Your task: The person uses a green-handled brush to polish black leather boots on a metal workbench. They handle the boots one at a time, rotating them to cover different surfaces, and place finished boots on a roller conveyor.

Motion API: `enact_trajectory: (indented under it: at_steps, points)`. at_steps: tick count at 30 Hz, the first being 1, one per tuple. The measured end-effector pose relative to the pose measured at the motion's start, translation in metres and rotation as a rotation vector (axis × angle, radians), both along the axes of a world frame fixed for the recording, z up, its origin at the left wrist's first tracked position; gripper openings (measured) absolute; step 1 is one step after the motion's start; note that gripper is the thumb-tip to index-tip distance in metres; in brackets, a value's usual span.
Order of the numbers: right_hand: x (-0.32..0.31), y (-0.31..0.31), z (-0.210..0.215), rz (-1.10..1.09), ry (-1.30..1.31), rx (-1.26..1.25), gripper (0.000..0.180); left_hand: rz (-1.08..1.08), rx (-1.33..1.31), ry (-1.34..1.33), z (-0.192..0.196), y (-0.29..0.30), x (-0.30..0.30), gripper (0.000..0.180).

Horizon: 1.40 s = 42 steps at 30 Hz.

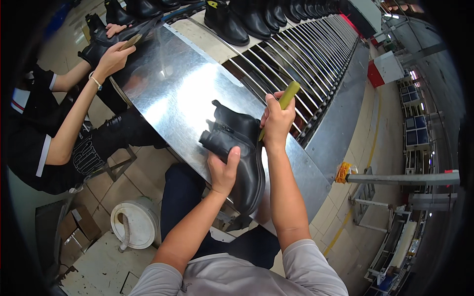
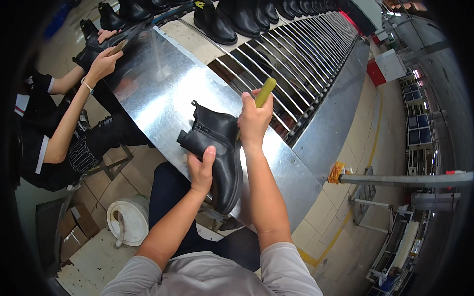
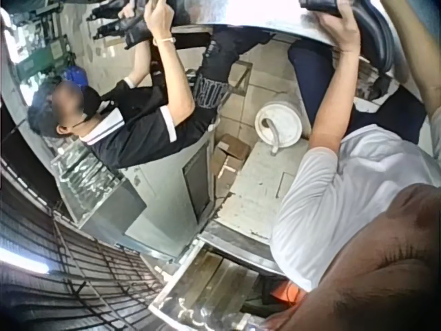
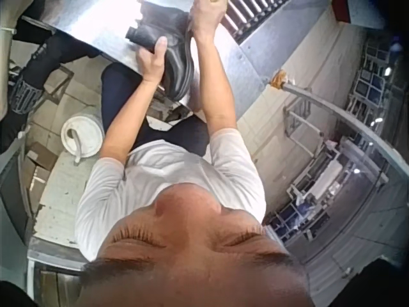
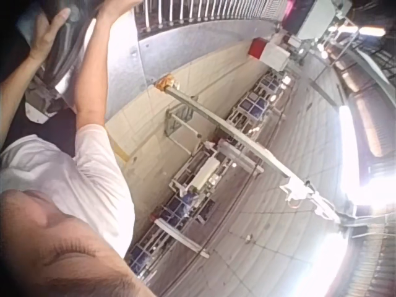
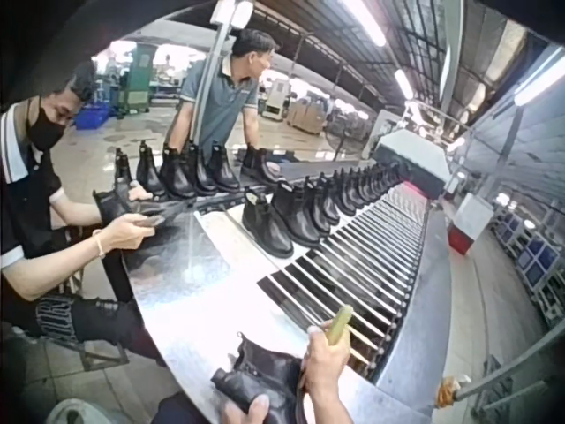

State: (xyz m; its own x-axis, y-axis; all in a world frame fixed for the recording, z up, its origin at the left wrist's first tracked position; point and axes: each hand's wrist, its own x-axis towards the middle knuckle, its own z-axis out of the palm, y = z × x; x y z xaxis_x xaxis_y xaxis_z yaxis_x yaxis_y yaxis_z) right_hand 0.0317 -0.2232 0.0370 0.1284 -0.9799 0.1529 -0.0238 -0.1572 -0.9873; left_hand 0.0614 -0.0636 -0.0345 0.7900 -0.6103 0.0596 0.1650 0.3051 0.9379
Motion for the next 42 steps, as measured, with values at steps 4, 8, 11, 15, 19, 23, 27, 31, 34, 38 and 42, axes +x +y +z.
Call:
enact_trajectory:
  at_steps: [4,8,11,15,19,23,27,31,34,38,42]
  points:
    - [0.01,-0.027,-0.019,-0.071,0.22,-0.017,0.025,-0.018,0.026,-0.067,-0.006,0.002,0.0,0.033]
    - [0.028,-0.041,-0.02,-0.085,0.366,-0.13,0.024,-0.018,0.015,-0.079,-0.002,0.003,0.003,0.032]
    - [0.039,-0.052,-0.024,-0.089,0.486,-0.277,0.025,-0.002,0.038,-0.11,0.005,0.004,0.0,0.031]
    - [0.045,-0.063,-0.033,0.06,0.525,-0.208,0.027,0.061,0.024,-0.155,0.008,0.003,-0.001,0.032]
    - [0.05,-0.056,-0.031,0.192,0.458,-0.242,0.026,-0.005,0.021,-0.126,0.002,0.006,0.002,0.035]
    - [0.033,-0.048,-0.021,0.247,0.081,-0.064,0.026,0.008,0.017,-0.119,0.0,0.006,-0.005,0.04]
    - [0.014,-0.03,-0.002,0.207,-0.424,0.153,0.033,0.052,0.061,-0.101,-0.004,0.003,-0.005,0.036]
    - [-0.001,-0.014,0.007,0.199,-0.584,0.136,0.035,0.11,-0.041,-0.139,-0.001,-0.003,-0.006,0.034]
    - [-0.002,-0.014,0.009,0.216,-0.561,0.134,0.033,0.106,-0.012,-0.173,-0.006,-0.005,-0.008,0.035]
    - [0.002,-0.016,0.0,0.189,-0.572,0.148,0.027,0.078,-0.009,-0.146,-0.003,-0.004,-0.009,0.034]
    - [-0.007,-0.008,-0.009,0.177,-0.599,0.082,0.028,0.117,-0.008,-0.149,-0.009,-0.007,-0.011,0.033]
